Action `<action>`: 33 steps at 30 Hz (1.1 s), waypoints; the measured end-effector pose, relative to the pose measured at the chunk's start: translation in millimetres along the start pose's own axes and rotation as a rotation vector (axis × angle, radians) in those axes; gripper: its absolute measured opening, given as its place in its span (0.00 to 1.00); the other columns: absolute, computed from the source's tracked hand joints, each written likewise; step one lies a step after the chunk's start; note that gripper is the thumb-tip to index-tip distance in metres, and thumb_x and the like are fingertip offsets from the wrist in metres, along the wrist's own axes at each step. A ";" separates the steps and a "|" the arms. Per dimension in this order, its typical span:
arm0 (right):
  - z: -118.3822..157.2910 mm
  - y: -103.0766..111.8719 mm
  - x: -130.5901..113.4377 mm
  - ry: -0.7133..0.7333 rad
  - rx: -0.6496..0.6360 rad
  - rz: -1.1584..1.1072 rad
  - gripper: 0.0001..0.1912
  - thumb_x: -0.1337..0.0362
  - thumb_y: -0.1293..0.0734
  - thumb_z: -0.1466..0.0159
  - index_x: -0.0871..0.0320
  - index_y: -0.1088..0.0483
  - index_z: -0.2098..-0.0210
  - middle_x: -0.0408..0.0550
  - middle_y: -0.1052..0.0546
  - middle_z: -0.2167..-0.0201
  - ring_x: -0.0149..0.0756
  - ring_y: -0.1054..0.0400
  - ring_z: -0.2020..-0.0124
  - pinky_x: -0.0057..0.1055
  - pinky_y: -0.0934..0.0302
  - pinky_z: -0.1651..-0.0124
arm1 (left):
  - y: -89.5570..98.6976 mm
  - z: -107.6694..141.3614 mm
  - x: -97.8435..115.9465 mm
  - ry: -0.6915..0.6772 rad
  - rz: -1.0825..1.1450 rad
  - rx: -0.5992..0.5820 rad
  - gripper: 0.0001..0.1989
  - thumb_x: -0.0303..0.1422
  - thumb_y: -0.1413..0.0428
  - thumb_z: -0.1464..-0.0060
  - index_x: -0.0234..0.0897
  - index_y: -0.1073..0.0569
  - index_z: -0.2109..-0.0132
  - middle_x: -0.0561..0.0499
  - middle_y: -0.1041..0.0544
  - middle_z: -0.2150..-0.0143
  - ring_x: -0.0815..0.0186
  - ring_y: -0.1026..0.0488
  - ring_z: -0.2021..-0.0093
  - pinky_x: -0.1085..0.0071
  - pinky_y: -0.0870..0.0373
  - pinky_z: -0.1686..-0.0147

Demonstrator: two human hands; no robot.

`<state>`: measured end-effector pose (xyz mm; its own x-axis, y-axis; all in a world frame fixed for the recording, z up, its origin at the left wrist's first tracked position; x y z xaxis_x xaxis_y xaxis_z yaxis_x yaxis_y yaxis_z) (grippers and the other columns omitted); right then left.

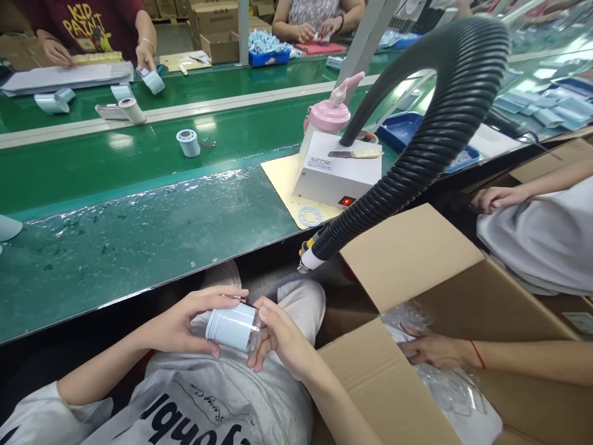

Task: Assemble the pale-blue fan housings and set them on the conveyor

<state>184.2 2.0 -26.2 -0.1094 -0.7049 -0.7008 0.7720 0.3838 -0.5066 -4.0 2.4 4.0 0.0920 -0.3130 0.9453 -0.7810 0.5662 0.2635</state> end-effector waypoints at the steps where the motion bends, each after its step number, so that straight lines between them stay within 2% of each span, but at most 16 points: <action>1: -0.3 -1.1 0.8 -0.017 -0.004 -0.022 0.35 0.30 0.29 0.47 0.56 0.38 0.66 0.40 0.25 0.83 0.32 0.29 0.86 0.20 0.37 0.84 | 0.0 0.1 -0.6 0.004 -0.001 -0.003 0.39 0.38 0.31 0.47 0.54 0.35 0.31 0.42 0.32 0.30 0.48 0.32 0.32 0.51 0.35 0.34; 4: -1.0 -2.4 3.8 -0.070 -0.007 -0.074 0.37 0.29 0.29 0.48 0.57 0.35 0.63 0.42 0.24 0.83 0.33 0.30 0.86 0.20 0.39 0.86 | 0.3 0.7 -1.6 0.017 -0.007 -0.001 0.38 0.39 0.31 0.47 0.53 0.34 0.32 0.42 0.32 0.30 0.47 0.32 0.32 0.50 0.35 0.34; 7: -1.5 -1.9 9.0 -0.140 -0.021 -0.081 0.39 0.30 0.32 0.44 0.62 0.31 0.58 0.46 0.23 0.82 0.32 0.30 0.86 0.20 0.43 0.87 | -0.8 1.6 0.4 0.042 -0.001 0.008 0.36 0.39 0.31 0.46 0.52 0.32 0.33 0.42 0.30 0.32 0.48 0.31 0.33 0.50 0.35 0.35; 9: -1.2 -1.4 13.0 -0.178 -0.044 -0.047 0.40 0.30 0.38 0.40 0.65 0.29 0.58 0.48 0.24 0.81 0.32 0.31 0.87 0.21 0.45 0.88 | -1.9 2.3 2.0 0.114 0.018 0.033 0.34 0.39 0.32 0.46 0.48 0.31 0.34 0.41 0.28 0.34 0.48 0.31 0.34 0.50 0.34 0.35; 11: -0.2 1.2 14.2 -0.131 -0.026 0.045 0.39 0.30 0.43 0.36 0.64 0.29 0.60 0.48 0.25 0.82 0.33 0.32 0.87 0.22 0.44 0.88 | -2.9 3.7 2.6 0.234 0.080 0.080 0.33 0.40 0.32 0.47 0.46 0.31 0.35 0.41 0.28 0.36 0.48 0.31 0.36 0.52 0.31 0.38; 13: 2.7 7.5 7.6 0.080 0.085 0.231 0.30 0.38 0.42 0.30 0.61 0.30 0.57 0.50 0.21 0.75 0.35 0.27 0.81 0.25 0.34 0.82 | -4.2 5.5 2.4 0.357 0.172 0.130 0.33 0.41 0.32 0.47 0.45 0.31 0.36 0.41 0.29 0.37 0.50 0.29 0.38 0.56 0.27 0.42; 15: 11.4 10.9 -6.8 0.455 0.204 0.508 0.16 0.53 0.38 0.27 0.57 0.32 0.48 0.57 0.19 0.55 0.41 0.20 0.62 0.33 0.23 0.64 | -5.7 6.8 2.2 0.428 0.252 0.164 0.34 0.42 0.31 0.48 0.44 0.30 0.37 0.42 0.29 0.37 0.52 0.27 0.42 0.60 0.25 0.45; 16: 17.6 9.2 -13.5 0.659 0.218 0.659 0.15 0.62 0.37 0.27 0.54 0.34 0.43 0.58 0.24 0.43 0.44 0.22 0.49 0.39 0.23 0.52 | -6.4 7.0 2.0 0.445 0.280 0.171 0.34 0.43 0.31 0.48 0.44 0.30 0.37 0.42 0.28 0.38 0.53 0.26 0.43 0.61 0.24 0.47; 17: 23.7 6.0 -18.1 0.838 0.195 0.801 0.20 0.69 0.37 0.28 0.50 0.36 0.39 0.57 0.30 0.35 0.45 0.29 0.39 0.44 0.28 0.43 | -6.8 7.0 1.5 0.454 0.300 0.175 0.34 0.43 0.31 0.49 0.44 0.30 0.37 0.42 0.28 0.39 0.54 0.26 0.45 0.62 0.24 0.48; 19: 31.5 0.2 -20.8 1.042 0.086 0.993 0.28 0.76 0.39 0.30 0.44 0.37 0.36 0.53 0.35 0.31 0.46 0.38 0.31 0.50 0.35 0.34 | -6.8 6.3 0.3 0.454 0.332 0.172 0.35 0.45 0.31 0.49 0.44 0.30 0.37 0.42 0.27 0.40 0.55 0.24 0.47 0.62 0.23 0.50; 21: 31.1 0.9 -20.2 0.991 0.025 1.001 0.26 0.73 0.35 0.29 0.43 0.34 0.36 0.52 0.31 0.33 0.47 0.36 0.33 0.49 0.34 0.35 | -5.9 5.0 0.0 0.426 0.330 0.142 0.37 0.45 0.30 0.51 0.46 0.29 0.36 0.42 0.27 0.38 0.53 0.24 0.45 0.60 0.23 0.48; 23: 25.8 6.1 -17.3 0.784 0.024 0.824 0.25 0.60 0.29 0.30 0.46 0.33 0.36 0.56 0.28 0.36 0.49 0.30 0.38 0.44 0.28 0.42 | -4.6 3.6 1.4 0.367 0.288 0.087 0.39 0.43 0.28 0.53 0.48 0.29 0.35 0.42 0.29 0.34 0.48 0.29 0.37 0.56 0.25 0.44; 25: 21.0 10.2 -11.6 0.574 0.021 0.598 0.30 0.48 0.28 0.33 0.49 0.32 0.36 0.57 0.25 0.40 0.49 0.24 0.45 0.39 0.24 0.49 | -3.8 3.8 2.3 0.322 0.250 0.034 0.39 0.41 0.28 0.52 0.50 0.30 0.34 0.42 0.32 0.30 0.46 0.35 0.31 0.54 0.26 0.41; 27: 19.7 11.7 -7.7 0.468 0.017 0.476 0.31 0.44 0.28 0.35 0.50 0.30 0.37 0.56 0.22 0.43 0.47 0.22 0.50 0.37 0.23 0.53 | -3.5 5.5 0.9 0.324 0.268 0.014 0.38 0.39 0.30 0.49 0.51 0.31 0.33 0.42 0.34 0.29 0.47 0.37 0.29 0.53 0.27 0.39; 30: 21.9 13.6 -8.8 0.482 0.052 0.569 0.27 0.46 0.26 0.37 0.48 0.24 0.42 0.55 0.23 0.41 0.50 0.23 0.47 0.39 0.23 0.52 | -4.6 8.2 -4.0 0.368 0.368 0.013 0.38 0.37 0.31 0.47 0.53 0.34 0.31 0.43 0.34 0.29 0.50 0.33 0.32 0.52 0.29 0.38; 33: 22.4 14.4 -10.4 0.554 0.099 0.733 0.22 0.54 0.24 0.37 0.46 0.22 0.44 0.54 0.23 0.40 0.53 0.26 0.42 0.42 0.24 0.48 | -10.6 7.7 -10.8 0.388 0.466 0.008 0.39 0.36 0.30 0.48 0.52 0.34 0.31 0.43 0.34 0.29 0.51 0.31 0.34 0.54 0.31 0.37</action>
<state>210.5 1.5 -15.0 0.1638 0.0903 -0.9824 0.8136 0.5508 0.1863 -1.5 -6.1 -10.5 -0.0439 0.2683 0.9623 -0.7974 0.5709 -0.1955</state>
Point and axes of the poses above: each hand's wrist, its own z-axis away from the middle knuckle, its own y-axis out of the back of the hand, x = y × z, the point moved 4 cm from there along -z, towards the middle knuckle
